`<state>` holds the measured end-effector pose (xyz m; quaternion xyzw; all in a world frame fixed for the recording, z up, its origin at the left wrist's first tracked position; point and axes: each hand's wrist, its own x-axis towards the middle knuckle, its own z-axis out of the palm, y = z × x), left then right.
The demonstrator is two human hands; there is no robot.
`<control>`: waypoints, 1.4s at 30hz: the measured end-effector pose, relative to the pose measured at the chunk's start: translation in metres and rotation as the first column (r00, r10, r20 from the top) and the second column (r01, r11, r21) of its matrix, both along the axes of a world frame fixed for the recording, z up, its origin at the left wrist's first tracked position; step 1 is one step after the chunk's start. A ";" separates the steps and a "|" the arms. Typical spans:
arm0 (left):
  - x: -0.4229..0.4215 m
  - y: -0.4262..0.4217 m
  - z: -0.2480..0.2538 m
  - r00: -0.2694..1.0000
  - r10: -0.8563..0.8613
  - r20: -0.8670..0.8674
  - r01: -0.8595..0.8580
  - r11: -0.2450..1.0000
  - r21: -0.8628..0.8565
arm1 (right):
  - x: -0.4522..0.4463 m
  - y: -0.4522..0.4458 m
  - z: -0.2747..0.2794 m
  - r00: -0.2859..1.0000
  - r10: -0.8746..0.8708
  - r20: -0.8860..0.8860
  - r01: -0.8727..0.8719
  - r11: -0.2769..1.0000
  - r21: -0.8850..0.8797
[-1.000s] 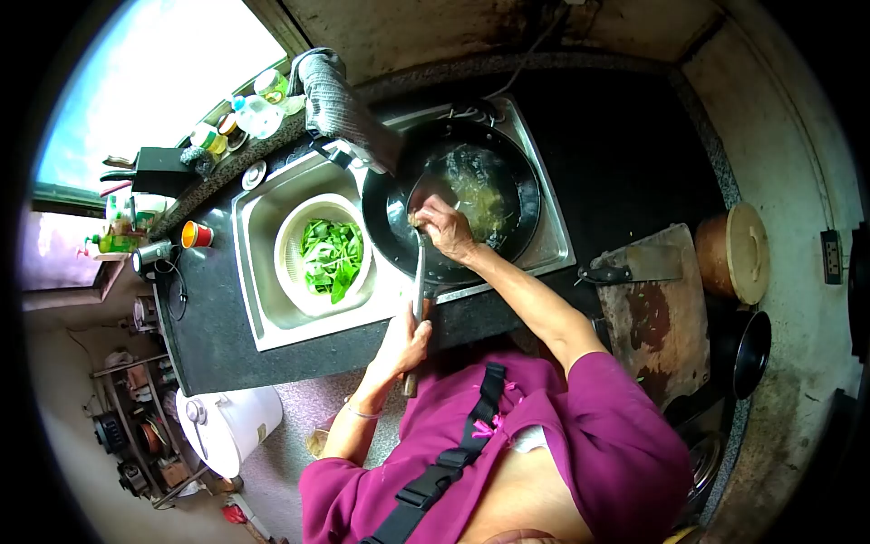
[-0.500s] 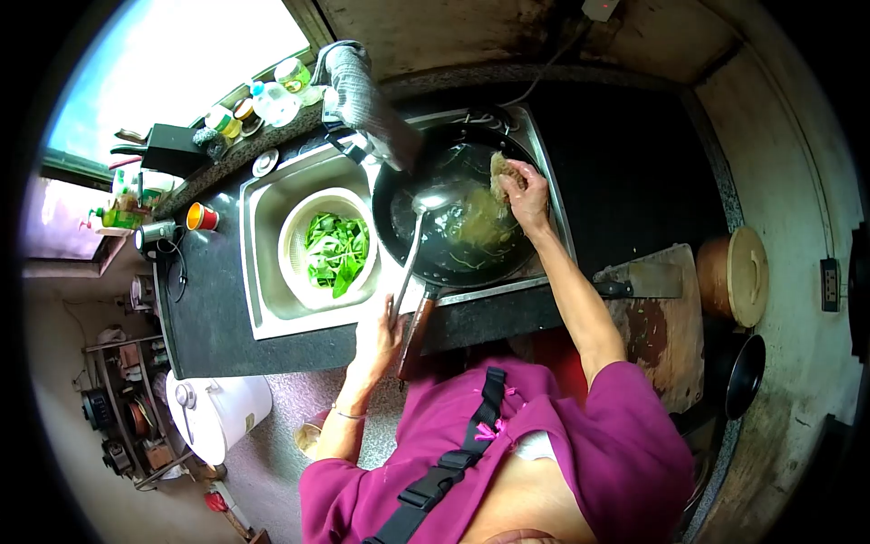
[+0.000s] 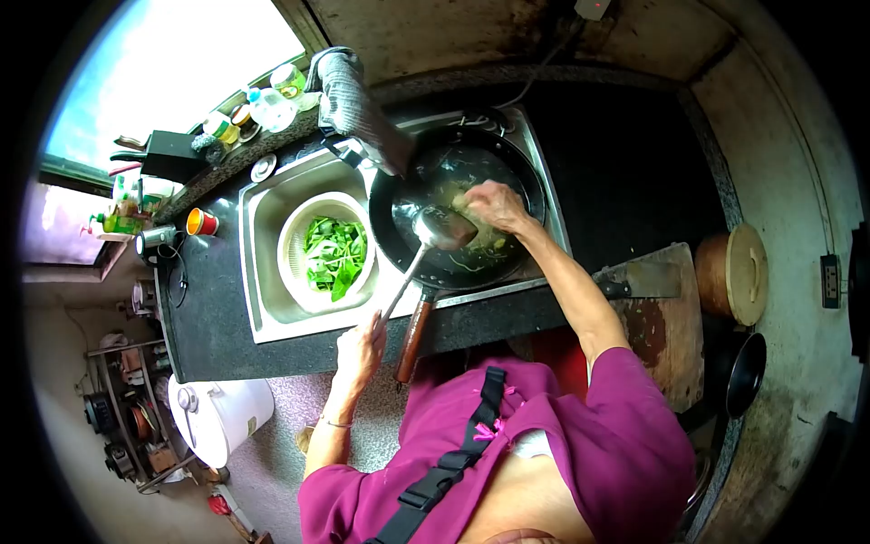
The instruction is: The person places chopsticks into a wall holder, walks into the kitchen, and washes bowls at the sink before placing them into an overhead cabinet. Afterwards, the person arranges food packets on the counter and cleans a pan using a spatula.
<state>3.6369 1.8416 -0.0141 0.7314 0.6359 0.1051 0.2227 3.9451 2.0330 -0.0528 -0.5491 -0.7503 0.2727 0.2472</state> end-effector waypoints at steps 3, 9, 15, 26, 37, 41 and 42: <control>-0.005 0.003 -0.005 0.998 -0.026 -0.050 0.027 0.999 0.033 | -0.007 0.005 0.006 0.974 -0.118 -0.193 0.132 0.989 0.062; -0.004 0.006 -0.003 0.996 -0.068 -0.051 0.072 0.995 0.075 | -0.043 -0.008 0.007 0.978 0.160 -0.136 -0.132 0.973 0.190; -0.006 0.002 0.001 0.997 -0.050 -0.066 0.054 0.996 0.064 | -0.013 0.007 -0.044 0.986 0.032 0.165 -0.033 0.999 0.005; -0.018 -0.001 0.006 0.988 0.065 -0.137 -0.065 0.998 0.002 | -0.029 -0.021 -0.009 0.987 -0.003 -0.160 -0.011 0.996 -0.084; -0.032 -0.023 -0.005 0.974 0.058 -0.220 -0.059 0.998 0.005 | -0.107 -0.048 -0.038 0.913 0.169 -0.372 -0.200 0.979 -0.045; -0.031 -0.022 -0.007 0.969 0.062 -0.237 -0.060 0.998 0.015 | -0.112 -0.034 -0.053 0.916 0.205 -0.344 -0.207 0.978 0.031; -0.031 -0.020 -0.006 0.965 0.061 -0.254 -0.067 0.998 -0.014 | -0.114 -0.030 -0.058 0.947 0.164 -0.277 -0.170 0.985 0.003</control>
